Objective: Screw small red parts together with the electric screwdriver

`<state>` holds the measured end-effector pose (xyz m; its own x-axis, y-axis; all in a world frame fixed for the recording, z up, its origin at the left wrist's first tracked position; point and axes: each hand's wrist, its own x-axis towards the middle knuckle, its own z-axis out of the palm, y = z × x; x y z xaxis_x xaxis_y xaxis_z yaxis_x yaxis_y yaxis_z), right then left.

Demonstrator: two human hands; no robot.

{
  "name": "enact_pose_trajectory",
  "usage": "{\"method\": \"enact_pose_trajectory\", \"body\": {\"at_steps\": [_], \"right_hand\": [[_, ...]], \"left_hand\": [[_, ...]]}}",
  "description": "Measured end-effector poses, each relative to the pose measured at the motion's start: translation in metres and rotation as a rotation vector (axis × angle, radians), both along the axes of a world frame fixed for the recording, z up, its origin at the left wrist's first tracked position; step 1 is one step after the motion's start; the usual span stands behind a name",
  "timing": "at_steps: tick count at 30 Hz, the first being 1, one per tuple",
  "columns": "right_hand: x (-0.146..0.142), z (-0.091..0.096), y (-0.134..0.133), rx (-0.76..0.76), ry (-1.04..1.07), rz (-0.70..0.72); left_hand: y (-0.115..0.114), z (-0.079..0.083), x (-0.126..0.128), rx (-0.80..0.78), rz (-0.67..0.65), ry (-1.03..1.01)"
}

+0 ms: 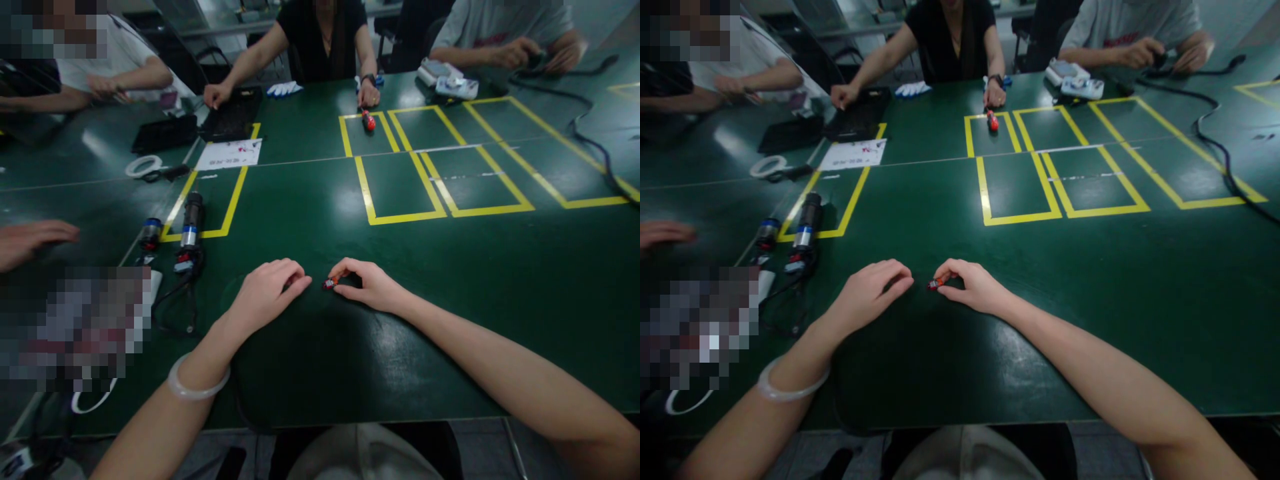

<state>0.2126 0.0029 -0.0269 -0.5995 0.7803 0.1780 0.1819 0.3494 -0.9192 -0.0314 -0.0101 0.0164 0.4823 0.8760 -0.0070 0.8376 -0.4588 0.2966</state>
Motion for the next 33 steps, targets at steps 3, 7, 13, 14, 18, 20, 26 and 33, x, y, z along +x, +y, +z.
{"method": "enact_pose_trajectory", "body": {"at_steps": [3, 7, 13, 14, 18, 20, 26, 33], "right_hand": [[0.0, 0.002, 0.0, -0.037, 0.007, 0.001], [0.0, 0.003, 0.0, -0.067, 0.016, 0.006], [0.0, 0.004, 0.0, -0.095, 0.026, 0.011], [0.0, 0.004, 0.0, -0.098, 0.027, 0.01], [0.001, 0.004, 0.0, -0.109, 0.02, 0.001], [0.001, 0.004, 0.0, -0.113, 0.023, -0.001], [0.001, 0.005, -0.001, -0.108, 0.023, -0.007], [0.001, 0.006, 0.001, -0.08, 0.044, -0.071]], "left_hand": [[0.009, 0.014, -0.029, 0.074, 0.242, 0.2], [0.014, 0.04, -0.082, 0.089, 0.675, 0.451], [0.017, 0.049, -0.15, -0.289, 0.906, 0.565], [0.018, 0.047, -0.154, -0.318, 0.892, 0.566], [0.022, 0.037, -0.147, -0.401, 0.78, 0.51], [0.024, 0.032, -0.134, -0.386, 0.738, 0.499], [0.027, 0.01, -0.091, -0.059, 0.569, 0.588], [0.012, 0.0, -0.033, 0.063, 0.449, 0.538]]}}
